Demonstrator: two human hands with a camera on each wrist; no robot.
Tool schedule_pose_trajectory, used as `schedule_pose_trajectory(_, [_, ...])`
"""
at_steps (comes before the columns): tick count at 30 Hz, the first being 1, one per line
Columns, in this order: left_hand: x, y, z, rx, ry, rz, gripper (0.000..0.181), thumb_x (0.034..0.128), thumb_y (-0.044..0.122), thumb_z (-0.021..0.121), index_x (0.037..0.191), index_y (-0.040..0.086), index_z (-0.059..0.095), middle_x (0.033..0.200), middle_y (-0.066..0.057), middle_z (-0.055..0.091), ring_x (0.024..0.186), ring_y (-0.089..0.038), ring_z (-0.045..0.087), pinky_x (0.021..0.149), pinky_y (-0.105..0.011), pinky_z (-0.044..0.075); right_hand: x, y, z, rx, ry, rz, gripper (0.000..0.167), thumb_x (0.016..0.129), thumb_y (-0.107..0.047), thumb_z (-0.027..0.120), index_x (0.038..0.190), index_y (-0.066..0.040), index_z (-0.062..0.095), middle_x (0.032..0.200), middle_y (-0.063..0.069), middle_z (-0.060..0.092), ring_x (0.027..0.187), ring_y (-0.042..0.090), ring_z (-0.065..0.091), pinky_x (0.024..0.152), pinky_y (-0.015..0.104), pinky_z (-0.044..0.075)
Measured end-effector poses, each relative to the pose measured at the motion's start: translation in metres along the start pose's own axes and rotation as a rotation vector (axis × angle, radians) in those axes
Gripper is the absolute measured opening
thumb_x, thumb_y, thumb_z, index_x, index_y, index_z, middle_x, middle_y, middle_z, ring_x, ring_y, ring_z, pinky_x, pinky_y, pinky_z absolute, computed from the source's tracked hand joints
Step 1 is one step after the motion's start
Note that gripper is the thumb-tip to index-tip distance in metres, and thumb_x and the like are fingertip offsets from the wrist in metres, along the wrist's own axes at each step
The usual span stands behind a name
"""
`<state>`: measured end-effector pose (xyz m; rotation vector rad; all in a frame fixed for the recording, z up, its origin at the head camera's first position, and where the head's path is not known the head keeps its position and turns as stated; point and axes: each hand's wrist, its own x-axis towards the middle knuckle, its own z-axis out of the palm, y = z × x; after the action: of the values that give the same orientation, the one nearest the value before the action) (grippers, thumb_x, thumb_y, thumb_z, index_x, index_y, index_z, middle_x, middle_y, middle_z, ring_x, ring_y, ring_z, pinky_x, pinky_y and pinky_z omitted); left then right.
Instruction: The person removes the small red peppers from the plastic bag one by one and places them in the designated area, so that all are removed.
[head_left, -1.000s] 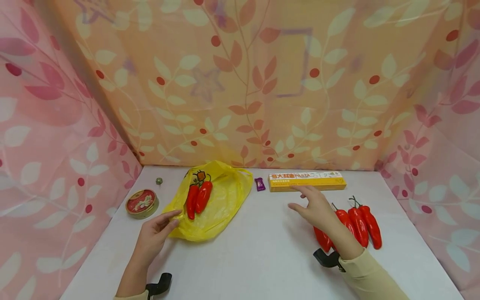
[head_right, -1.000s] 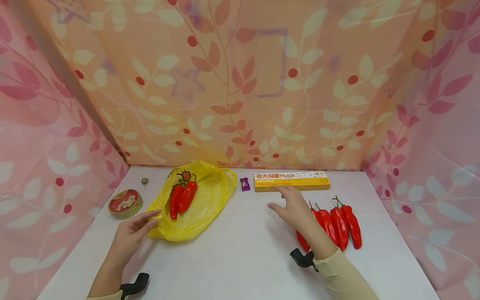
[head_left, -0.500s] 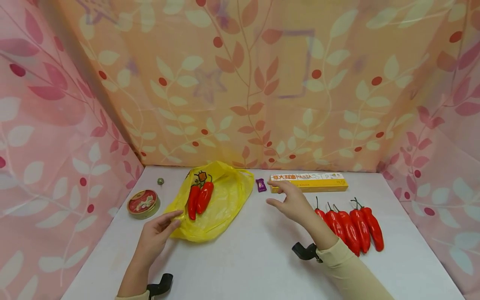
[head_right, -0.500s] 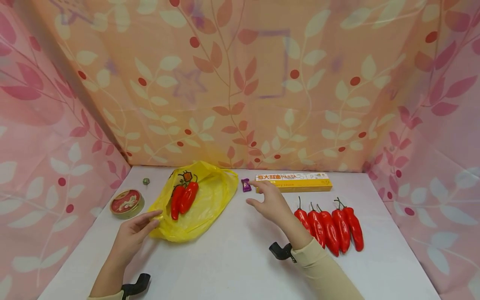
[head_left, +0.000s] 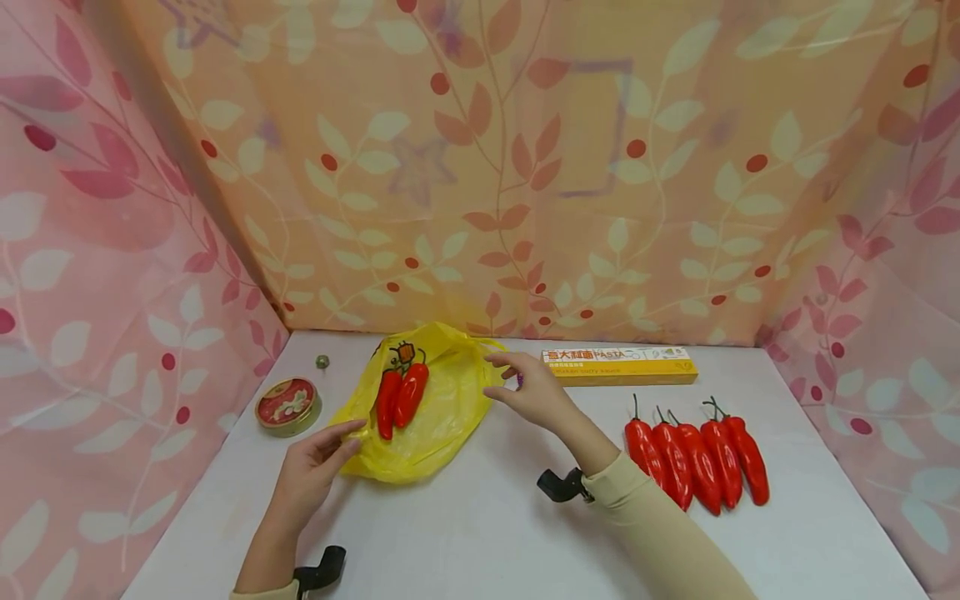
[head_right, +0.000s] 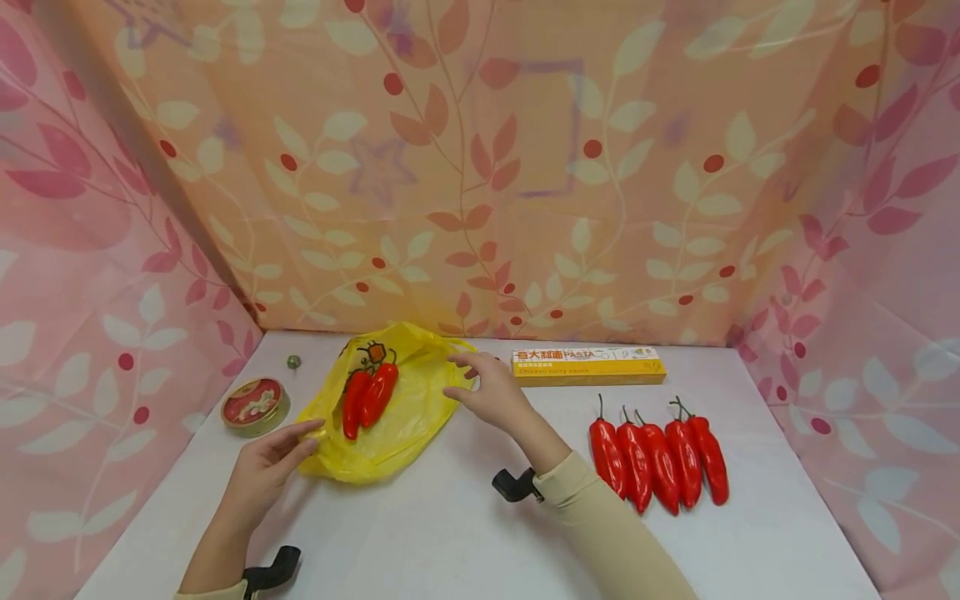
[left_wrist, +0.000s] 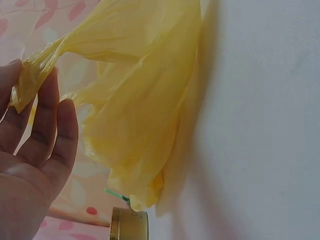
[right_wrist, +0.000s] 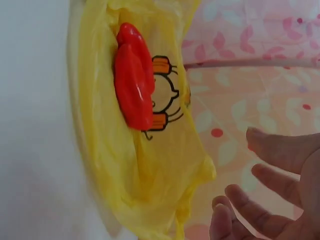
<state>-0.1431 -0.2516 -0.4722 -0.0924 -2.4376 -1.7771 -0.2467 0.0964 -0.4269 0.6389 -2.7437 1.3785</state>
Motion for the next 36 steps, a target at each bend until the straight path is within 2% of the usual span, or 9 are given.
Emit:
schedule_pose_trajectory(3, [-0.001, 0.000, -0.001, 0.004, 0.003, -0.001, 0.033, 0.0978, 0.020, 0.068, 0.128, 0.006, 0.069, 0.132, -0.016, 0.066, 0.107, 0.004, 0.063, 0.089, -0.011, 0.052, 0.014, -0.004, 0.012, 0.026, -0.048, -0.029, 0.050, 0.088, -0.030, 0.080, 0.134, -0.021, 0.064, 0.129, 0.002, 0.067, 0.113, 0.029, 0.064, 0.085, 0.037, 0.059])
schedule_pose_trajectory(8, [-0.001, 0.001, -0.002, 0.013, 0.002, -0.025, 0.033, 0.0976, 0.022, 0.068, 0.128, 0.009, 0.069, 0.133, -0.013, 0.066, 0.108, 0.002, 0.063, 0.089, -0.012, 0.052, 0.035, -0.011, 0.032, 0.062, -0.114, -0.052, 0.054, 0.089, -0.032, 0.078, 0.138, -0.018, 0.061, 0.131, 0.006, 0.066, 0.115, 0.032, 0.064, 0.093, 0.044, 0.057])
schedule_pose_trajectory(11, [-0.001, 0.001, -0.003, 0.026, 0.005, -0.037, 0.034, 0.0976, 0.023, 0.068, 0.129, 0.010, 0.069, 0.133, -0.012, 0.066, 0.107, 0.002, 0.063, 0.089, -0.011, 0.052, 0.049, -0.013, 0.046, 0.076, -0.126, -0.048, 0.056, 0.090, -0.035, 0.077, 0.140, -0.018, 0.059, 0.131, 0.007, 0.067, 0.114, 0.031, 0.064, 0.093, 0.042, 0.057])
schedule_pose_trajectory(15, [-0.001, 0.001, -0.002, 0.020, 0.008, -0.034, 0.033, 0.0977, 0.022, 0.068, 0.128, 0.009, 0.069, 0.132, -0.013, 0.066, 0.107, 0.003, 0.063, 0.088, -0.011, 0.052, 0.063, -0.010, 0.067, 0.096, -0.124, -0.018, 0.056, 0.090, -0.038, 0.076, 0.141, -0.021, 0.059, 0.134, 0.008, 0.065, 0.115, 0.030, 0.064, 0.091, 0.038, 0.058])
schedule_pose_trajectory(22, [-0.001, 0.001, -0.001, 0.017, 0.008, -0.046, 0.033, 0.0976, 0.022, 0.068, 0.128, 0.010, 0.069, 0.133, -0.012, 0.065, 0.105, 0.000, 0.064, 0.089, -0.012, 0.052, 0.080, -0.002, 0.100, 0.206, -0.109, 0.077, 0.060, 0.091, -0.037, 0.076, 0.143, -0.015, 0.057, 0.138, 0.019, 0.060, 0.117, 0.037, 0.061, 0.095, 0.045, 0.056])
schedule_pose_trajectory(29, [-0.001, 0.002, -0.002, 0.020, 0.007, -0.055, 0.033, 0.0979, 0.023, 0.068, 0.128, 0.009, 0.069, 0.134, -0.012, 0.065, 0.108, 0.002, 0.063, 0.090, -0.011, 0.051, 0.090, -0.004, 0.122, 0.185, -0.111, 0.132, 0.066, 0.090, -0.041, 0.076, 0.147, -0.016, 0.052, 0.146, 0.016, 0.055, 0.123, 0.037, 0.057, 0.098, 0.046, 0.055])
schedule_pose_trajectory(36, [0.000, 0.002, -0.002, 0.008, 0.009, -0.045, 0.033, 0.0978, 0.021, 0.068, 0.128, 0.008, 0.069, 0.133, -0.014, 0.065, 0.107, 0.001, 0.063, 0.089, -0.012, 0.052, 0.095, -0.001, 0.138, 0.145, -0.152, 0.174, 0.074, 0.089, -0.037, 0.078, 0.153, -0.018, 0.045, 0.152, 0.010, 0.050, 0.135, 0.029, 0.049, 0.114, 0.047, 0.042])
